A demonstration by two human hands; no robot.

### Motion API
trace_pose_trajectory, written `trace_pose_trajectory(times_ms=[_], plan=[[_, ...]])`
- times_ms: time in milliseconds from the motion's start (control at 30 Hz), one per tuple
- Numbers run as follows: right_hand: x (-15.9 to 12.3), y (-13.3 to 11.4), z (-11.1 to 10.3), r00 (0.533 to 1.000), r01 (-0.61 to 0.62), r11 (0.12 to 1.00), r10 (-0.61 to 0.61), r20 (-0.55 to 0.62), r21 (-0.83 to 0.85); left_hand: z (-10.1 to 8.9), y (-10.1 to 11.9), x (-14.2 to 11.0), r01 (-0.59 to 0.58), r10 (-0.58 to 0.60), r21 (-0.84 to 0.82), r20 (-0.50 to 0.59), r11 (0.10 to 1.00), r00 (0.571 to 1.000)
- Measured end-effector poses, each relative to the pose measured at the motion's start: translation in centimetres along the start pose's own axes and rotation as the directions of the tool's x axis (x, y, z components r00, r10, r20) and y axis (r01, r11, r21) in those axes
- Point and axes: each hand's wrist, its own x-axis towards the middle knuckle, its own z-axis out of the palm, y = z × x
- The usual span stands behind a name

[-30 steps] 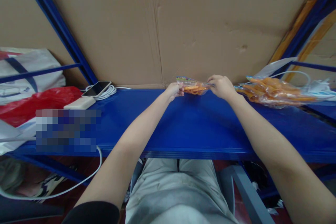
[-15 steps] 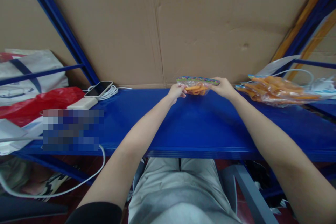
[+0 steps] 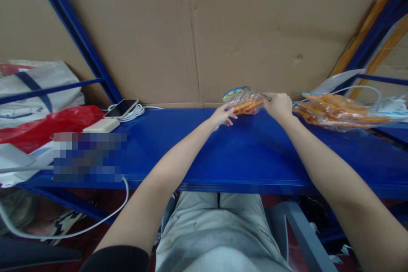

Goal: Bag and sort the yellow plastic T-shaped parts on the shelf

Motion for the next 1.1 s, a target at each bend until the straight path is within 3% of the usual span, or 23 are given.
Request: trace_pose_trajectory(times_ms=[67, 133, 233, 300, 400, 533, 667, 767, 833, 933, 1100], plan=[[0.5, 0.2, 0.3, 0.998, -0.051, 0.985, 0.046, 0.036, 0.163, 0.2, -0.3, 0.1, 0.021, -0.021, 0.000, 0.006, 1.000, 1.000], [0.9, 0.2, 0.5, 0.985, -0.151, 0.908, 0.105, 0.135, 0.392, 0.2, -0.4, 0.3, -0.009, 0.008, -0.041, -0.030, 0.999, 1.000], [1.1, -0.3, 0.5, 0.951, -0.299, 0.626, 0.138, 0.275, 0.720, 0.1, -0.2, 0.6, -0.093, 0.082, -0.115, -0.094, 0.989, 0.992], [1.0, -0.7, 0.3, 0.942, -0.334, 0.455, 0.127, 0.311, 0.826, 0.1, 0.0, 0.8, -0.139, 0.123, -0.149, -0.114, 0.979, 0.986], [0.8, -1.5, 0.0, 0.937, -0.350, 0.355, 0.130, 0.325, 0.867, 0.1, 0.2, 1.1, -0.176, 0.147, -0.198, -0.153, 0.964, 0.977], [0.8, -2.1, 0.0, 0.946, -0.322, 0.337, 0.132, 0.294, 0.884, 0.2, 0.3, 1.0, -0.207, 0.162, -0.246, -0.192, 0.947, 0.968], [0.6, -1.9, -0.3, 0.908, -0.416, 0.314, 0.100, 0.406, 0.853, 0.0, -0.2, 0.4, -0.158, 0.133, -0.178, -0.144, 0.971, 0.981], [0.6, -1.4, -0.4, 0.872, -0.476, 0.359, 0.079, 0.482, 0.803, 0.1, -0.9, 0.0, -0.039, 0.034, -0.067, -0.077, 0.997, 0.996], [0.7, -1.1, -0.3, 0.878, -0.461, 0.430, 0.095, 0.469, 0.776, 0.2, -1.1, -0.1, 0.014, -0.014, -0.006, -0.038, 1.000, 0.999], [1.2, -0.4, 0.4, 0.933, -0.354, 0.537, 0.142, 0.331, 0.766, 0.3, -1.0, 0.0, -0.020, 0.020, 0.034, -0.002, 0.999, 1.000], [1.9, 0.3, 1.0, 0.995, -0.061, 0.618, 0.100, -0.001, 0.784, 0.5, -0.3, 0.2, -0.230, 0.223, 0.086, 0.079, 0.969, 0.972]])
